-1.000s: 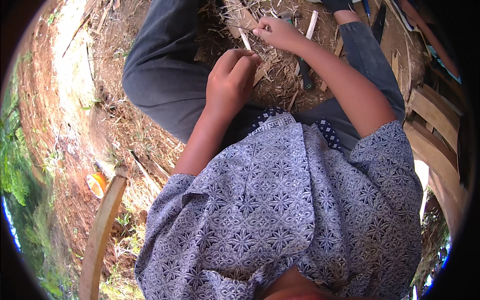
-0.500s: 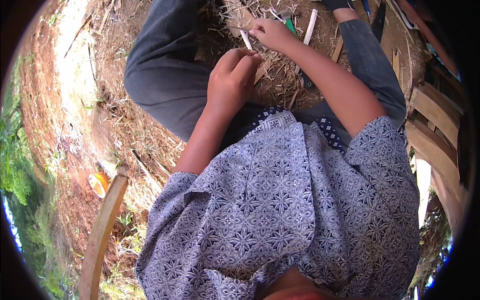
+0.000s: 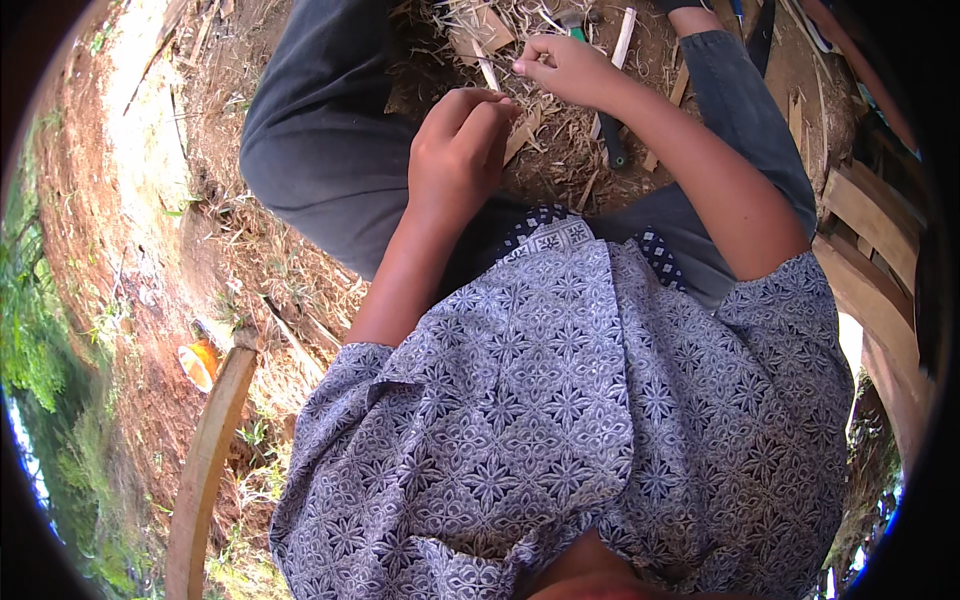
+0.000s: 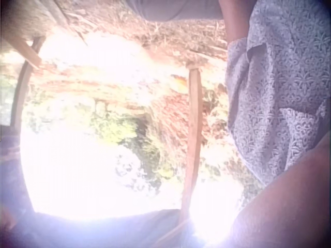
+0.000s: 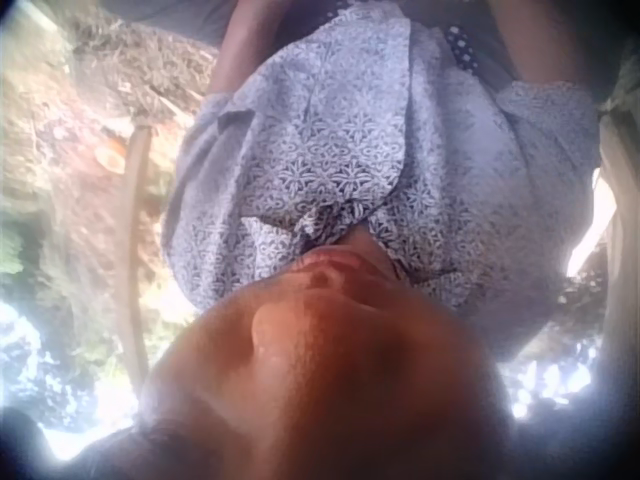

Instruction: The person sits on the ground and uses a knife to shave thin strips from a small piece of wood. They hold the wood with one hand and carefully scrape the blade along its length to produce fine wood shavings.

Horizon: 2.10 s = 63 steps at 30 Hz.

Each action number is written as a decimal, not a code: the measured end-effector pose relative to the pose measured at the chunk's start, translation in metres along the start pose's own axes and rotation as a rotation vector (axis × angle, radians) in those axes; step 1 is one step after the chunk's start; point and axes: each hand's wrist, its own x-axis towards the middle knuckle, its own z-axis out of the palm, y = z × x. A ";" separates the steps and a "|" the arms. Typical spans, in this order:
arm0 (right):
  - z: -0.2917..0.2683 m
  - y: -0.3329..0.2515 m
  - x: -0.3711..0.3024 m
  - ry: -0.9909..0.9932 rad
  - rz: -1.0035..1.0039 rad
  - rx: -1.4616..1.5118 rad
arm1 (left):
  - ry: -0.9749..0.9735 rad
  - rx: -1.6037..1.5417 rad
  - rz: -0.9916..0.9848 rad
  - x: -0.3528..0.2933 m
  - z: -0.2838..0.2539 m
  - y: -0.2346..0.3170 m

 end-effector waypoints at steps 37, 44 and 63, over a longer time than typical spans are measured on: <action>0.040 0.058 0.063 0.191 0.042 -0.196 | 0.061 0.044 -0.007 0.004 0.002 0.009; -0.017 -0.026 -0.006 0.108 -0.003 -0.008 | 0.094 0.046 -0.003 0.003 0.000 0.025; -0.008 0.011 0.024 0.122 0.205 -0.124 | 0.094 0.036 -0.036 0.004 0.002 0.025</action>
